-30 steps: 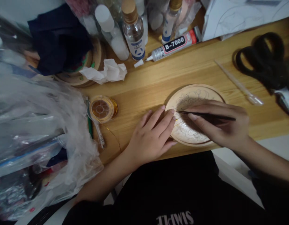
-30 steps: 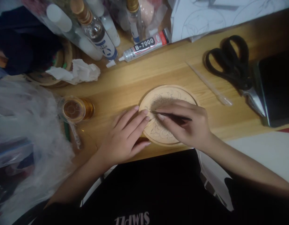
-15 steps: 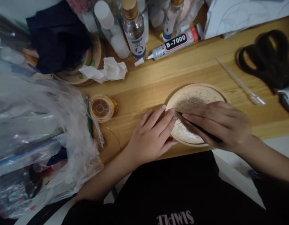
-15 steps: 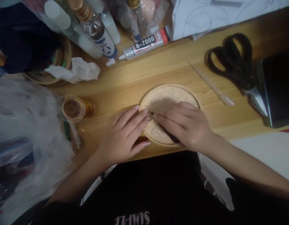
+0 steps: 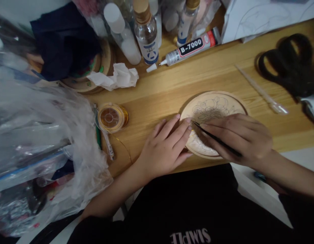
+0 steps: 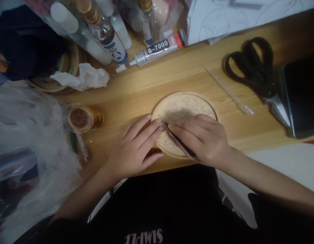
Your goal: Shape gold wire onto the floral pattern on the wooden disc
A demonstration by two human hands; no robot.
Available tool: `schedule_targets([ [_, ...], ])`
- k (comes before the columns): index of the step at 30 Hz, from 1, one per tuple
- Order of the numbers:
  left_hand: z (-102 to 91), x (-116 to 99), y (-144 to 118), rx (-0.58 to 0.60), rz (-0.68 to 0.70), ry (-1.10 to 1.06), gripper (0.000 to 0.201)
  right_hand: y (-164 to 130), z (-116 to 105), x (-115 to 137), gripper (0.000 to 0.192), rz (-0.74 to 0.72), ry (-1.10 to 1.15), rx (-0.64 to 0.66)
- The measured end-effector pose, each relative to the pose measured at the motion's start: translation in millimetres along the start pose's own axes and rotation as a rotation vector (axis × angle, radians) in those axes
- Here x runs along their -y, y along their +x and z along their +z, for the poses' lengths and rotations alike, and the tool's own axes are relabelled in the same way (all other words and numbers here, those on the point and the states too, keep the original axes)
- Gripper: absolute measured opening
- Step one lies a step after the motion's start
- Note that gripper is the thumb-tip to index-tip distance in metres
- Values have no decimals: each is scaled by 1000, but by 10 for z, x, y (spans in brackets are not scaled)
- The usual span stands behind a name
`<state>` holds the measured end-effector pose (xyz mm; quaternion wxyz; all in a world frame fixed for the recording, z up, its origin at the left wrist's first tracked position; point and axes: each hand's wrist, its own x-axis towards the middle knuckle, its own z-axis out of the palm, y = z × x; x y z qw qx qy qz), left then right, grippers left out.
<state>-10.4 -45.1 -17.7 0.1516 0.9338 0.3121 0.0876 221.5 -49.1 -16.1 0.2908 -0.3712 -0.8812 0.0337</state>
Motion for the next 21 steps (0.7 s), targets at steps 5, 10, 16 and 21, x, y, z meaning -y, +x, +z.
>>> schedule_targets([
  [5,14,0,-4,-20,-4,-1,53,12,43,94,26,112,6,-52],
  [10,7,-2,2,-11,-10,-3,52,9,61,155,35,233,62,-71],
  [16,-4,-14,3,-1,-18,8,51,17,114,291,31,411,67,-130],
  [21,-4,-23,-8,15,-33,9,50,61,169,373,24,417,-24,-149],
])
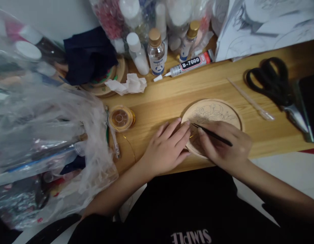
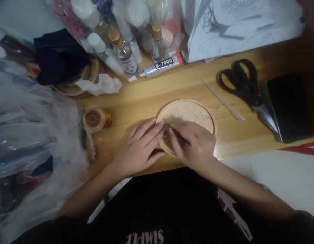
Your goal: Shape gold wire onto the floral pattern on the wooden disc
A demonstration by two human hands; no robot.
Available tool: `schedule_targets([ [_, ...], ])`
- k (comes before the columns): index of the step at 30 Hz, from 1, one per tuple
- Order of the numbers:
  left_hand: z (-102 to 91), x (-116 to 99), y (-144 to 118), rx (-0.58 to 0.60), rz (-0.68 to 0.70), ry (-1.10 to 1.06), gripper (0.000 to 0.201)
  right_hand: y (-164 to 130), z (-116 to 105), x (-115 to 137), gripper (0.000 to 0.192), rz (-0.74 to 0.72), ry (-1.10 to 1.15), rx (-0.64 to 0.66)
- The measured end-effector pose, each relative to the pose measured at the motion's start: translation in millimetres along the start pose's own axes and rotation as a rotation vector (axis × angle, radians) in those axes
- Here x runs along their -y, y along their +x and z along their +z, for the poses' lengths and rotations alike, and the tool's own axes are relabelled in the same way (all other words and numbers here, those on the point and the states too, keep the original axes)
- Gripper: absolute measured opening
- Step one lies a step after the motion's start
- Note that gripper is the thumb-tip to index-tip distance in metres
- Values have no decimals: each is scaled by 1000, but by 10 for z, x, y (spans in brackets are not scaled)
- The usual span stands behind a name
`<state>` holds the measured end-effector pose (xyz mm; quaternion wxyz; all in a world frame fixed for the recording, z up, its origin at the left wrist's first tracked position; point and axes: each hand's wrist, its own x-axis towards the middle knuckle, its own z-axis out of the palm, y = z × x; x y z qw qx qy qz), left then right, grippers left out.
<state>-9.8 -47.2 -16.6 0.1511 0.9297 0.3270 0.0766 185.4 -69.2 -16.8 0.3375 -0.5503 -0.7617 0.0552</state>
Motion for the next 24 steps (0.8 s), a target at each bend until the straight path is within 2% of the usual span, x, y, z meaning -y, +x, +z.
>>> schedule_targets([
  [5,-7,-15,-6,2,-15,2,52,36,65,45,15,-86,-126,-41],
  [8,-8,-21,-12,25,-20,0,54,71,99,51,8,-91,-151,-63],
  [12,-3,-20,-24,46,-33,-2,54,119,89,44,10,-61,-78,-2],
  [19,24,-21,-46,-5,-37,8,52,89,3,-92,14,222,173,15],
  [24,35,-19,-56,-40,-31,17,52,103,23,-294,8,235,321,69],
])
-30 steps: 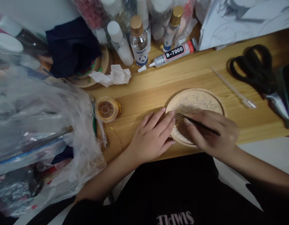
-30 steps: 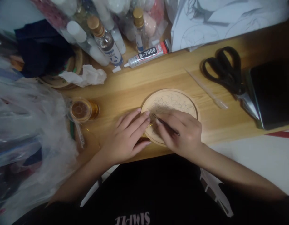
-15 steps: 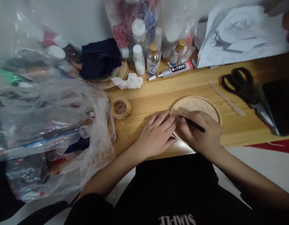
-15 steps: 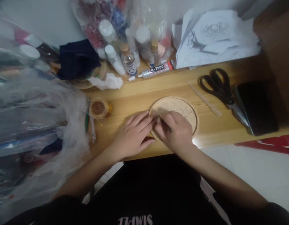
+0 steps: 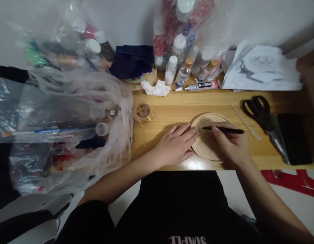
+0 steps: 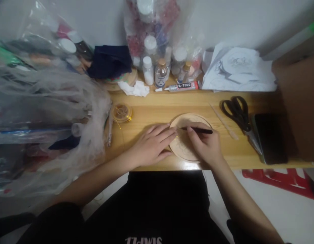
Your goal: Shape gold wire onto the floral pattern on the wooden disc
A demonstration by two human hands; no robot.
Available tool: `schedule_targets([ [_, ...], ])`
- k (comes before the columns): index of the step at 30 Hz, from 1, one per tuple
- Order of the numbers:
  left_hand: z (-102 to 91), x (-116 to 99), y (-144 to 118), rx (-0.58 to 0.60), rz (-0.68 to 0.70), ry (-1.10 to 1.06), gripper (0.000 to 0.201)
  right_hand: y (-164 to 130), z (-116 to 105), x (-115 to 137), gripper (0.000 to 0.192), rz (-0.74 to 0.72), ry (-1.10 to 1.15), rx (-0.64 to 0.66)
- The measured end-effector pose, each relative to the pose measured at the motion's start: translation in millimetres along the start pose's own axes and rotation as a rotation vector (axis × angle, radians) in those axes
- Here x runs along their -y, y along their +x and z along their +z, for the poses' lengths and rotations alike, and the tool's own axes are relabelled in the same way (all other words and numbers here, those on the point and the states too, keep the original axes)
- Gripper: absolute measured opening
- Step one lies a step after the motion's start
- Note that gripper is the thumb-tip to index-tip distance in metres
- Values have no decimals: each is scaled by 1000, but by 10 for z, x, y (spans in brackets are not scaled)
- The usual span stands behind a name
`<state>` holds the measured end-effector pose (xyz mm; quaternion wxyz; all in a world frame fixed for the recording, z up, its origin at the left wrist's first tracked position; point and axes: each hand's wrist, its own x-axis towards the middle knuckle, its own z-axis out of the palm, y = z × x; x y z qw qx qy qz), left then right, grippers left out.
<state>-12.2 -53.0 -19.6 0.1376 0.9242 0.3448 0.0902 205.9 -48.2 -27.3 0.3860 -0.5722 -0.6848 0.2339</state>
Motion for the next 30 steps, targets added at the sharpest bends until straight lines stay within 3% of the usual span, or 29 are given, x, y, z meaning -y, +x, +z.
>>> schedule_targets([
  [6,8,6,3,-5,-3,-5,53,139,-37,33,6,-34,-11,75],
  [16,9,10,2,22,-8,-30,49,212,-70,81,12,-258,-134,249],
  [22,29,10,-1,-7,-12,-49,43,260,-21,223,9,-482,-346,256],
  [30,64,10,-15,-27,-14,-75,47,99,141,301,11,-548,-567,94],
])
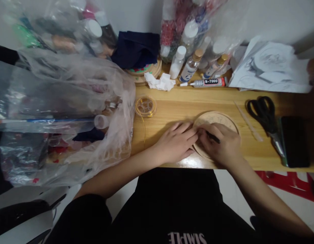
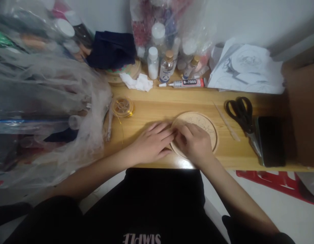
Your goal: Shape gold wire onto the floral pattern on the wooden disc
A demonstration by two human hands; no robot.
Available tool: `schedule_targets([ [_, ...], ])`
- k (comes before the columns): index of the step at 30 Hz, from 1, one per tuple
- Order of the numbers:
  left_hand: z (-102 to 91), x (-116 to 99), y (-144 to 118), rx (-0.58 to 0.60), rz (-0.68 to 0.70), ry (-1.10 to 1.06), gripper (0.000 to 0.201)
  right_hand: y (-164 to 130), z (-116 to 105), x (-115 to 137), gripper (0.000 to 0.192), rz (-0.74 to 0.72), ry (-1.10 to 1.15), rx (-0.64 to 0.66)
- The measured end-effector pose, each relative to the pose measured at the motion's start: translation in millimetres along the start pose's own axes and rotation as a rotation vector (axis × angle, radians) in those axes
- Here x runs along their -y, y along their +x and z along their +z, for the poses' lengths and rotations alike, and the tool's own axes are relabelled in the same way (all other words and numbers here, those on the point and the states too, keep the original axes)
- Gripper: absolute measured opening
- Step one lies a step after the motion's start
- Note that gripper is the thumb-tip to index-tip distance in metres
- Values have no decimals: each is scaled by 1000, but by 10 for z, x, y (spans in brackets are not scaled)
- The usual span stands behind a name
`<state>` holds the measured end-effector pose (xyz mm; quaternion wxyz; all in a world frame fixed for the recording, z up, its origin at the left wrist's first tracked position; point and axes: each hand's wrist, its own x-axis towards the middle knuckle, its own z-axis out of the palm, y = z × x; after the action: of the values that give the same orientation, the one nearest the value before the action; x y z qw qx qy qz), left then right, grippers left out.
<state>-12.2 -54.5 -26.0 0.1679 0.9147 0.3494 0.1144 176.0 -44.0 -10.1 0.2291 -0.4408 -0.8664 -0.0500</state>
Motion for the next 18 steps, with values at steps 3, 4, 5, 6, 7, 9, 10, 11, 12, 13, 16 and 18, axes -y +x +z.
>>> schedule_targets([
  [3,1,0,0,9,2,1,47,-11,40,76,11,107,-1,-67],
  [4,0,1,0,7,3,1,46,-11,52,104,11,162,4,-87],
  [5,-2,1,2,5,7,-1,45,-12,65,133,11,226,10,-109],
  [6,-4,1,4,6,10,-3,44,-12,77,164,11,290,18,-130],
  [7,-8,0,7,12,12,-7,43,-13,89,194,11,350,29,-151],
  [9,-16,-2,14,32,9,-16,42,-16,110,250,12,463,52,-187],
  [10,-21,-4,18,45,6,-20,41,-18,119,276,13,513,62,-196],
  [11,-27,-6,20,56,3,-22,41,-18,128,299,14,559,72,-203],
  [12,-32,-6,22,64,0,-22,41,-18,137,319,15,598,80,-212],
  [13,-36,-7,22,70,-1,-21,42,-18,145,336,16,631,88,-221],
  [16,-39,-2,19,77,-2,-12,44,-32,168,354,16,698,140,-247],
  [18,-36,3,15,68,-2,-4,45,-62,167,322,14,726,218,-253],
])
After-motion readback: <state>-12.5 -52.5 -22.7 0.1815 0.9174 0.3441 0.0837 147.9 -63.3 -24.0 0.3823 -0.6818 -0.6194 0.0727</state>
